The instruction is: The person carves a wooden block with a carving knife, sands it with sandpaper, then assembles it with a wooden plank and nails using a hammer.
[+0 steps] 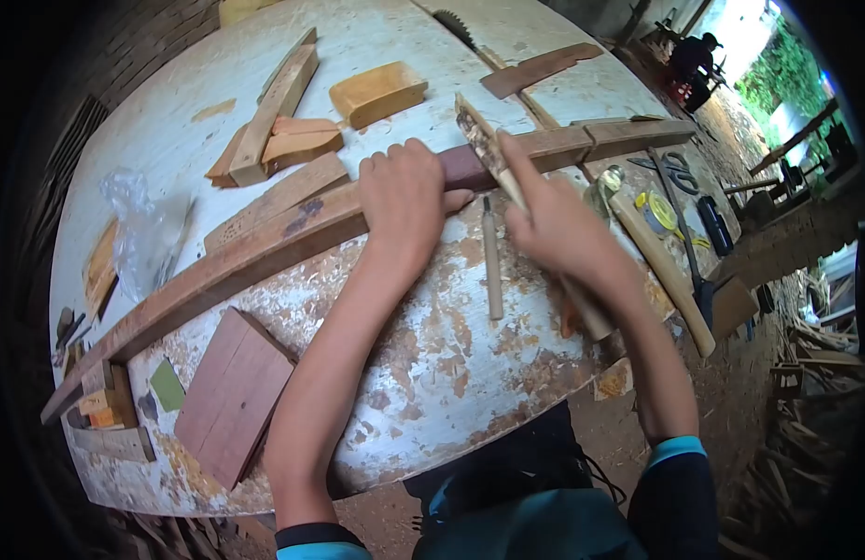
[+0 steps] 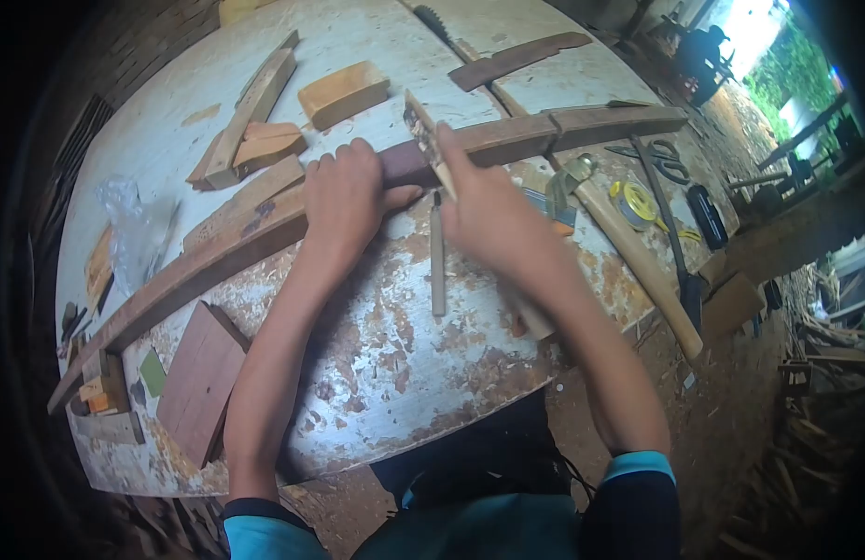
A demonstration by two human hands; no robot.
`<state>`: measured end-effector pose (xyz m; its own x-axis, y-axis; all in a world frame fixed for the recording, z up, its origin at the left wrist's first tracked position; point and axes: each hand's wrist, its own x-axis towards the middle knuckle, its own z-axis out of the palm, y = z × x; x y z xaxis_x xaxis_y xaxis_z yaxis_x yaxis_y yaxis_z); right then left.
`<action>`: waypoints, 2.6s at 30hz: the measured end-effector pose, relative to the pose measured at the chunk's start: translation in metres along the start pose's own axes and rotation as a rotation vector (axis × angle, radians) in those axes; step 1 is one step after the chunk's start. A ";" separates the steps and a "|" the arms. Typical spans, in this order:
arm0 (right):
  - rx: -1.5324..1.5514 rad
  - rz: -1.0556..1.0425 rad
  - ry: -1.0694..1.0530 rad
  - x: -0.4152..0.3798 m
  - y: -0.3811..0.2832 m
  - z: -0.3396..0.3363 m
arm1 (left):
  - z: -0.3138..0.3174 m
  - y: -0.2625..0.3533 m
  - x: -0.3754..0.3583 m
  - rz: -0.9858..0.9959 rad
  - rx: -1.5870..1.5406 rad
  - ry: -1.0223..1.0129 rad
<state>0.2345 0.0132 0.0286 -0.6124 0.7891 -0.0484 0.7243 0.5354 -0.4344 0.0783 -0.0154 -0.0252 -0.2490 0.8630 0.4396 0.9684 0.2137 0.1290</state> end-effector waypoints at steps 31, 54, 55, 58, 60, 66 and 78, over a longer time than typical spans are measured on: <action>2.178 -0.269 -0.737 0.007 0.062 -0.001 | -0.025 -0.015 0.016 0.057 -0.441 -0.099; 0.145 -0.578 0.068 -0.008 0.040 0.030 | -0.158 -0.002 0.011 0.016 -1.513 0.303; 0.093 -0.545 0.121 -0.009 0.041 0.028 | -0.156 -0.005 0.012 0.029 -1.586 0.287; -0.041 -0.459 0.345 -0.008 0.048 0.026 | -0.148 -0.011 0.012 0.050 -1.724 0.238; -0.067 -0.390 0.413 -0.012 0.049 0.017 | -0.136 -0.015 0.014 0.008 -1.651 0.164; 0.247 -0.484 -0.135 -0.028 0.066 0.018 | -0.081 -0.035 0.017 -0.150 -1.769 0.007; 0.433 -0.741 0.358 -0.041 0.048 0.011 | -0.048 -0.017 0.004 -0.175 -2.103 -0.281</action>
<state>0.2912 0.0033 -0.0003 -0.6850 0.3749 0.6247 -0.0384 0.8377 -0.5448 0.0604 -0.0371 0.0170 -0.1101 0.9670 0.2299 -0.5683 -0.2510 0.7836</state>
